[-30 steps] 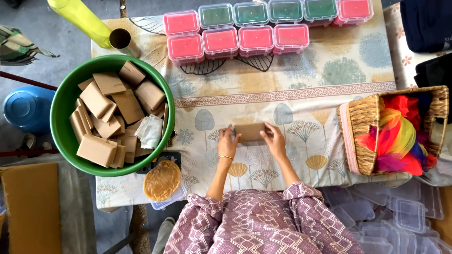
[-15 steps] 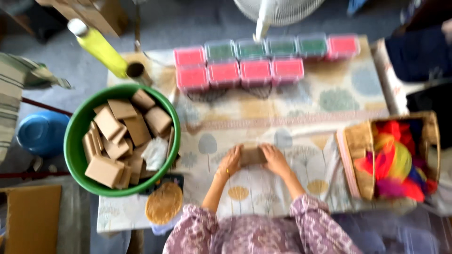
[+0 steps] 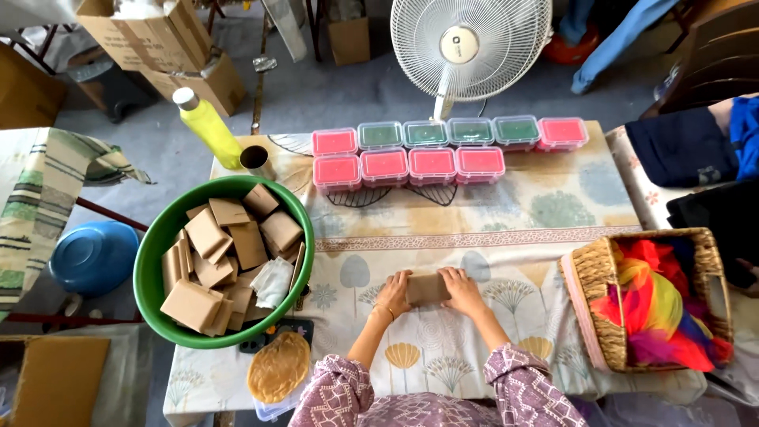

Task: The person packs items by wrapping a small block in paper and red fabric, then placing it inside a clear plastic container.

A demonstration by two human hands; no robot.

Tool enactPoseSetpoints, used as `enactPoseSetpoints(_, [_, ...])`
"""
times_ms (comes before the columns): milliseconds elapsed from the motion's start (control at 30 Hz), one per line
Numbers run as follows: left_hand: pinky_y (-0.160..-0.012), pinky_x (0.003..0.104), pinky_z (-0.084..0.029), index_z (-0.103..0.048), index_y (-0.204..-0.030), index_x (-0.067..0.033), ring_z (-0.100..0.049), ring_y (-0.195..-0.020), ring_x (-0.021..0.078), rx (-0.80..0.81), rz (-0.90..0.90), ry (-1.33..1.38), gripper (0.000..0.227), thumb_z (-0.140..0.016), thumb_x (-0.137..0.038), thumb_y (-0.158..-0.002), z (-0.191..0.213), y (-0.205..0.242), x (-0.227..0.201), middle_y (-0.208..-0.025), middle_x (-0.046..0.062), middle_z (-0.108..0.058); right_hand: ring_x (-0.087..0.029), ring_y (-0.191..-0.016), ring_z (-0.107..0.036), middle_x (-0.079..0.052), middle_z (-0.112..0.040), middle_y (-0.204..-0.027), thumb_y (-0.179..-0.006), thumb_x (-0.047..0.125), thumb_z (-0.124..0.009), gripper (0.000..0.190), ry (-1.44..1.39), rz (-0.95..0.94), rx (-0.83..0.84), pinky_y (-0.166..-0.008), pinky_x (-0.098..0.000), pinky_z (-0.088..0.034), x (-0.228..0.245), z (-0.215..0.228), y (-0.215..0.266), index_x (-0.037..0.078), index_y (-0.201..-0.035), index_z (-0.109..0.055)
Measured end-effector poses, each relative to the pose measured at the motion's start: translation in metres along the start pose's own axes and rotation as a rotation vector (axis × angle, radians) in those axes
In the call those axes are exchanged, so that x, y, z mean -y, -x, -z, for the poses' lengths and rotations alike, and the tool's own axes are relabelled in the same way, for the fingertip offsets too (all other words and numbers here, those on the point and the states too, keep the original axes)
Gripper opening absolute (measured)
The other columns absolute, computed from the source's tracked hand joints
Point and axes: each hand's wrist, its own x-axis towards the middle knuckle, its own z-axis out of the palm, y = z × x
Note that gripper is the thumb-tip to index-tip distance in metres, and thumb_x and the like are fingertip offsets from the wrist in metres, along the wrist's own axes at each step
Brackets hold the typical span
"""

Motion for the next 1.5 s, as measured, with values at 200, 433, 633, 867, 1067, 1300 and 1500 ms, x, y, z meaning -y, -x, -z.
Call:
enactPoseSetpoints(200, [-0.113, 0.049, -0.038, -0.023, -0.156, -0.0151, -0.037, -0.141, 0.0426, -0.152, 0.049, 0.123, 0.122, -0.096, -0.012, -0.059, 0.021, 0.046, -0.020, -0.159, 0.020, -0.029, -0.038, -0.147, -0.031, -0.015, -0.028, -0.162, -0.056, 0.023, -0.098, 0.131, 0.057, -0.029, -0.165, -0.116, -0.0620, -0.025, 0.055, 0.030, 0.039, 0.013, -0.162, -0.020])
enactPoseSetpoints(433, [-0.116, 0.045, -0.035, -0.036, -0.149, -0.0099, -0.039, -0.140, 0.0387, -0.369, 0.061, 0.350, 0.097, -0.089, -0.008, -0.069, -0.005, 0.118, 0.004, -0.153, 0.019, -0.042, -0.035, -0.119, -0.053, -0.011, -0.056, -0.121, -0.072, -0.002, -0.071, 0.052, -0.166, 0.143, -0.578, -0.101, -0.0517, -0.044, 0.109, -0.017, 0.061, 0.013, -0.121, -0.060])
enactPoseSetpoints(633, [-0.085, 0.038, -0.059, -0.061, -0.131, -0.0138, -0.073, -0.105, 0.0243, -0.254, 0.294, 0.521, 0.050, -0.076, -0.015, -0.084, -0.022, 0.140, 0.018, -0.128, 0.006, -0.067, -0.031, -0.097, -0.063, -0.011, -0.059, -0.104, -0.078, -0.004, -0.066, 0.024, -0.393, 0.092, -0.462, -0.082, -0.0445, -0.051, 0.120, -0.025, 0.074, 0.007, -0.099, -0.065])
enactPoseSetpoints(867, [-0.081, 0.035, -0.059, -0.069, -0.119, -0.0113, -0.076, -0.092, 0.0204, -0.153, 0.140, 0.447, 0.032, -0.070, -0.014, -0.087, -0.030, 0.140, 0.032, -0.113, 0.007, -0.076, -0.027, -0.097, -0.065, -0.008, -0.061, -0.105, -0.088, 0.007, -0.070, 0.015, -0.445, -0.095, -0.240, -0.080, -0.0399, -0.054, 0.087, -0.032, 0.098, 0.008, -0.102, -0.063])
enactPoseSetpoints(1067, [-0.071, 0.036, -0.057, -0.070, -0.102, -0.0067, -0.074, -0.079, 0.0241, -0.142, 0.097, 0.475, 0.023, -0.073, -0.023, -0.086, 0.012, 0.136, 0.024, -0.095, 0.010, -0.076, -0.031, -0.112, -0.062, -0.008, -0.066, -0.117, -0.086, 0.018, -0.074, 0.029, -0.384, -0.172, -0.130, -0.092, -0.0429, -0.051, 0.046, -0.060, 0.147, 0.011, -0.113, -0.068])
enactPoseSetpoints(1300, [-0.051, 0.035, -0.041, -0.070, -0.070, -0.0114, -0.052, -0.055, 0.0211, -0.124, -0.680, 0.682, 0.024, -0.082, -0.022, -0.087, 0.190, 0.143, -0.193, -0.061, 0.007, -0.052, -0.029, -0.109, -0.064, -0.008, -0.066, -0.115, -0.092, 0.024, -0.072, 0.029, -0.403, -0.332, -0.118, -0.095, -0.0405, -0.053, 0.061, -0.060, 0.180, 0.013, -0.118, -0.068])
enactPoseSetpoints(1500, [-0.071, 0.043, -0.057, -0.071, -0.099, -0.0095, -0.057, -0.064, 0.0209, -0.071, -1.407, 0.464, 0.011, -0.074, -0.017, -0.091, 0.305, 0.209, -0.301, -0.085, 0.005, -0.061, -0.029, -0.108, -0.065, -0.011, -0.069, -0.115, -0.092, 0.021, -0.071, 0.027, -0.395, -0.302, -0.120, -0.094, -0.0418, -0.051, 0.063, -0.049, 0.185, 0.010, -0.117, -0.069])
